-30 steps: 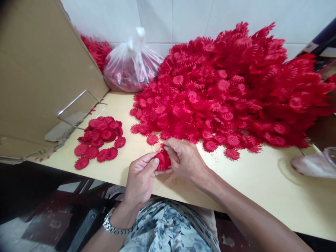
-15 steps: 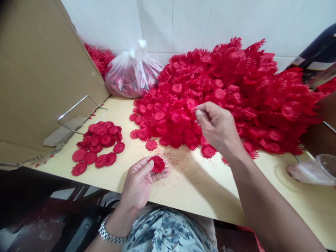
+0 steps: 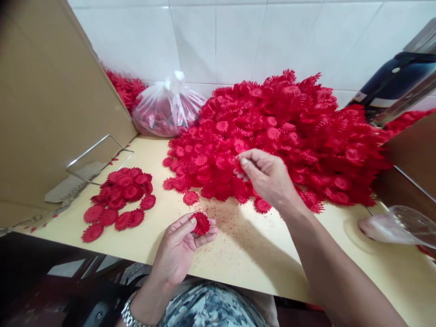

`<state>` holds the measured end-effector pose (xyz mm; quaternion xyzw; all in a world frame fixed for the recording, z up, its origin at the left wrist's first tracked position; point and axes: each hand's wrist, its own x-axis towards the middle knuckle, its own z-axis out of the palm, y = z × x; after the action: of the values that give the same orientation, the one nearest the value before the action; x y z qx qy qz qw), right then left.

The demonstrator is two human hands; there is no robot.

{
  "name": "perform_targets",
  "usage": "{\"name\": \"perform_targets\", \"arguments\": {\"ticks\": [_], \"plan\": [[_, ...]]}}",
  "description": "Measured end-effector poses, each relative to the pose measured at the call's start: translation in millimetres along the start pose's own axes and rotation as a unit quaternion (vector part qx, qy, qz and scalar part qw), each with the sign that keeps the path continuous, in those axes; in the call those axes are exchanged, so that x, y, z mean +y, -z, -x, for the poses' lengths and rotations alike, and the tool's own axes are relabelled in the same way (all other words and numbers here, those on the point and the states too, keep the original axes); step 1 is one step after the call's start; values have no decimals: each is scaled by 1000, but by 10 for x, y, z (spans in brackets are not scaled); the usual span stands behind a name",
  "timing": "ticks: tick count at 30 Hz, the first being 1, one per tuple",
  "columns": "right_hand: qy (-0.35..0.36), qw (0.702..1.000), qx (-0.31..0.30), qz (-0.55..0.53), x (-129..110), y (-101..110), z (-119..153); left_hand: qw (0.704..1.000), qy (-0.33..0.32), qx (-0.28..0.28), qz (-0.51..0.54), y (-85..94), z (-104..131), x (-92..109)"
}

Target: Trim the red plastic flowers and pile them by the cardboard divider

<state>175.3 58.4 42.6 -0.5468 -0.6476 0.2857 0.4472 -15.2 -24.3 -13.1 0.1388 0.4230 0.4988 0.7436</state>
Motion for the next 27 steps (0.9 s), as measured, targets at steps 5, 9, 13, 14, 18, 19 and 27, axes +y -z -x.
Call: {"name": "perform_targets", "arguments": {"ticks": [5,9,13,14,18,19,27], "plan": [[171,932,131,290,-54,89,-81,999,-16,-7,29,-3,-12,1],[161,968,-90,172,-87,-277,285,998,-36,-30,52,-10,-15,-18],[135,960,-209,130,-54,-608,579,996,-54,-61,29,-5,-7,-57],[141,961,-201,126,-45,-637,598,996,-58,-63,19,-1,-3,-67],[160,962,-198,98,-33,-620,575,995,-86,-44,-13,16,-1,-94],[155,963,-200,96,-34,-610,571,995,-92,-40,-22,21,-4,-97],[3,976,-213,-38,-46,-623,622,993,-109,-25,-39,36,-5,-52]]}}
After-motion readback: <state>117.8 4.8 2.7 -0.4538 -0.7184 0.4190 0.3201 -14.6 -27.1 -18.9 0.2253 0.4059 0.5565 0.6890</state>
